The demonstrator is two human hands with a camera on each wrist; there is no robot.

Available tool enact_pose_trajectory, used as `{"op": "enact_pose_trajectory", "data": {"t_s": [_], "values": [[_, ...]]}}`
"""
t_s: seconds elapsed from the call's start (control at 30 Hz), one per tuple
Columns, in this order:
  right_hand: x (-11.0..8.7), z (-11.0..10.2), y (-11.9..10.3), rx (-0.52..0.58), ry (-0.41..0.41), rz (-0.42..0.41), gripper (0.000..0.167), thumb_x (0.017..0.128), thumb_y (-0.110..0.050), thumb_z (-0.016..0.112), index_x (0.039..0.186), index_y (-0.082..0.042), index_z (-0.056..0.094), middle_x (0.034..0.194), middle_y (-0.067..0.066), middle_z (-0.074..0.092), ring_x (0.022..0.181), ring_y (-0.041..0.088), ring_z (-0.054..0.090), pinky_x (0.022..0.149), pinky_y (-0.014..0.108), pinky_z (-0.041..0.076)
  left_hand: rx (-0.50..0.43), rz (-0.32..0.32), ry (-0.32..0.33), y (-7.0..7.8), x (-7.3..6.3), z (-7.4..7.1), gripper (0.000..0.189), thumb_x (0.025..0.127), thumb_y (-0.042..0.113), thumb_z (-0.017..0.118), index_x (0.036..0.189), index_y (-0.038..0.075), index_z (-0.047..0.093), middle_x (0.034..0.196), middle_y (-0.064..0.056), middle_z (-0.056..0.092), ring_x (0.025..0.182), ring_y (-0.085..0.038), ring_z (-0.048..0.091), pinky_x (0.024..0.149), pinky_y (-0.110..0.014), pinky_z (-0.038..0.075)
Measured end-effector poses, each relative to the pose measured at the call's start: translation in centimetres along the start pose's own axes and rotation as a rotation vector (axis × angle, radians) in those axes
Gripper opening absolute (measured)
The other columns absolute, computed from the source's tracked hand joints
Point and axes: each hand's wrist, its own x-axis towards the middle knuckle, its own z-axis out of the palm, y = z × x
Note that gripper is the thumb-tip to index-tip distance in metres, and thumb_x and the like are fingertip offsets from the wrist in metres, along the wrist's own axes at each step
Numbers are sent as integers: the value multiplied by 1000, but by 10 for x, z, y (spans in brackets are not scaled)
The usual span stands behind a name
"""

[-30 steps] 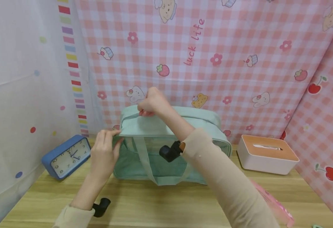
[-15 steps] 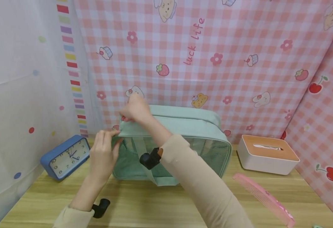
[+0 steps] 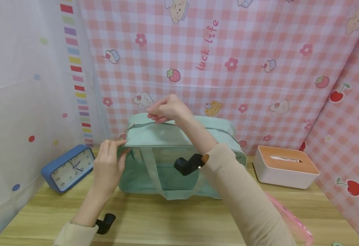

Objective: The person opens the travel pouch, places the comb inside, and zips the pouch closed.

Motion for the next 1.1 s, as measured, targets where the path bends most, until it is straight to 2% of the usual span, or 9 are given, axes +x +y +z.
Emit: {"op": "enact_pose_trajectory", "data": {"t_s": [0.1,0.23,0.43,0.53,0.63,0.77,0.87,0.97,1.1], "values": [[-12,-35,10,-47,80,-6,24,85,-18,65,100,1,68,93,12,70,90,25,66,79,32,56,16,11,-10,-2,1,-1,29,70,-2,74,94,-5,58,79,-15,53,69,-25,52,47,-33,49],[-27,-86,40,-111,200,33,30,85,-22,64,104,2,66,80,3,69,76,15,66,77,31,56,10,25,-10,-4,4,-2,32,67,-3,76,93,-5,59,79,-15,54,69,-26,53,46,-34,48],[-61,-149,111,-118,247,126,43,89,-23,58,117,10,54,64,-15,63,63,-2,61,67,18,55,19,29,-104,-7,9,-11,30,68,-5,74,94,-6,58,81,-16,55,69,-26,53,44,-32,46],[-80,-171,153,-50,240,169,38,90,-21,56,113,9,53,61,-18,62,61,-3,61,63,16,54,-2,13,-176,-7,13,-15,24,73,-11,63,96,-6,59,81,-16,54,62,-21,46,38,-24,35],[-98,-189,196,-47,171,233,26,91,-19,54,104,3,57,64,-16,63,61,-2,60,63,17,54,-42,-23,-240,-7,19,-19,26,75,-13,51,98,-6,59,81,-15,53,59,-16,37,39,-19,26],[-124,-203,251,-169,12,320,19,91,-15,53,94,2,61,69,-10,63,63,2,58,63,22,54,-102,-94,-344,-6,33,-23,23,81,-8,45,97,-3,61,85,-14,56,64,-17,43,46,-23,33],[-145,-207,282,-308,-68,421,14,87,-13,57,84,0,61,67,-6,57,62,6,53,60,24,51,-142,-171,-500,-3,50,-24,23,86,-3,42,98,-1,61,92,-15,59,73,-22,51,57,-31,43],[-165,-206,303,-488,-118,559,17,79,-16,63,66,-7,56,59,-4,50,56,8,48,56,24,49,-188,-238,-690,0,72,-24,25,90,2,39,103,-1,61,101,-17,60,85,-28,56,68,-38,47],[-183,-204,320,-717,-197,709,29,74,-24,72,66,-8,49,56,-1,45,52,10,44,52,24,49,-249,-215,-853,5,96,-15,23,92,7,43,105,0,61,105,-17,63,94,-30,58,77,-42,50]]}}
